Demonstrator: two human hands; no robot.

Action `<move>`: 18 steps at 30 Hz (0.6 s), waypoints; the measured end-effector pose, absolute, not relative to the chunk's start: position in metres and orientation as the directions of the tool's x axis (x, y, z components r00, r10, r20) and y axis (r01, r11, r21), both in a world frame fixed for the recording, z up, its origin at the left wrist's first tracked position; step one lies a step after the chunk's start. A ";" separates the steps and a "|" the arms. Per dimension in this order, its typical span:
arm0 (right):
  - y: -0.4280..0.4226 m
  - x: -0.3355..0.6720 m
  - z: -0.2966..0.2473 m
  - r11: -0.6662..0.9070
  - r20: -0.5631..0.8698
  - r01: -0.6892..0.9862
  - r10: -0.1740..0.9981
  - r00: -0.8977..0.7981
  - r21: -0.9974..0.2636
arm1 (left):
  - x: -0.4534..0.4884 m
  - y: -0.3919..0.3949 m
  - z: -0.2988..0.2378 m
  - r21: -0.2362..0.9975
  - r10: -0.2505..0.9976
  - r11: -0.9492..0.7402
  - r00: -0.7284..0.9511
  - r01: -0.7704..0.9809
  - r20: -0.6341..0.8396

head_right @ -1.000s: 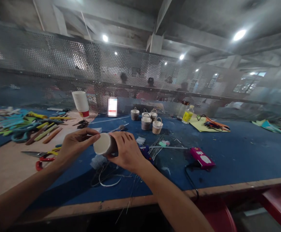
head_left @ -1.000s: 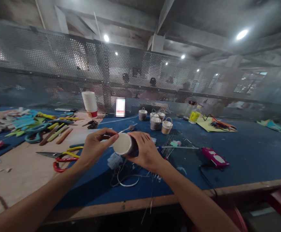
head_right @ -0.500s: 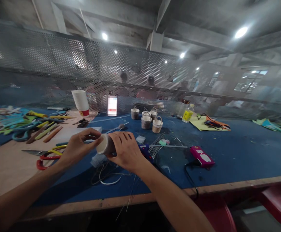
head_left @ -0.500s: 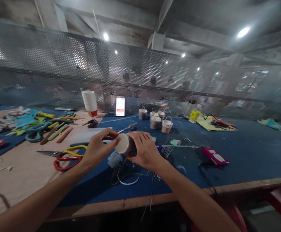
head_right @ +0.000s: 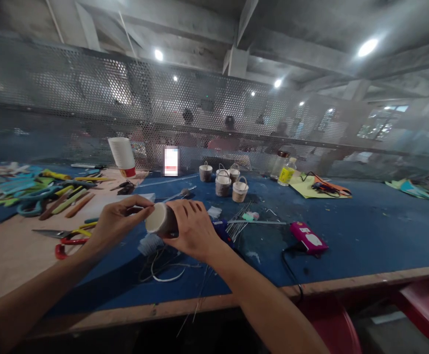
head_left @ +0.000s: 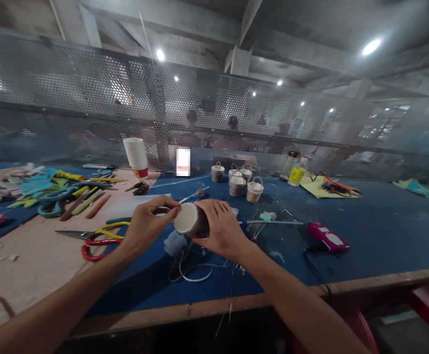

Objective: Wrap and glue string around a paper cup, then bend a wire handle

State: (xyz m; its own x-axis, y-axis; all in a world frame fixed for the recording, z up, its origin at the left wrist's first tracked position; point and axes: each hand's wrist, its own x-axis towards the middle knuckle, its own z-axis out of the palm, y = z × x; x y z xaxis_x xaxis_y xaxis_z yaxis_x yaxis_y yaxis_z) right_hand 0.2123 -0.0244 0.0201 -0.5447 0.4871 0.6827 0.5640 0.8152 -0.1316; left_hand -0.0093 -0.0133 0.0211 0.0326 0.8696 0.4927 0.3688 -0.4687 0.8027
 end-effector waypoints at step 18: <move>-0.025 0.214 0.022 0.781 0.726 0.618 0.478 -0.495 -0.094 | -0.006 -0.018 0.026 0.931 0.941 -0.332 -0.017 0.154 0.338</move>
State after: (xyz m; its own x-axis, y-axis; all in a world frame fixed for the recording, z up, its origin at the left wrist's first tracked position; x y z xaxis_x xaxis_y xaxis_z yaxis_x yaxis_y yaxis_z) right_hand 0.2142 -0.0252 0.0224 -0.4945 0.4783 0.7257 0.6178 0.7807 -0.0936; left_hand -0.0056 -0.0176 0.0262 -0.0169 0.9410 0.3381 0.1542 -0.3316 0.9307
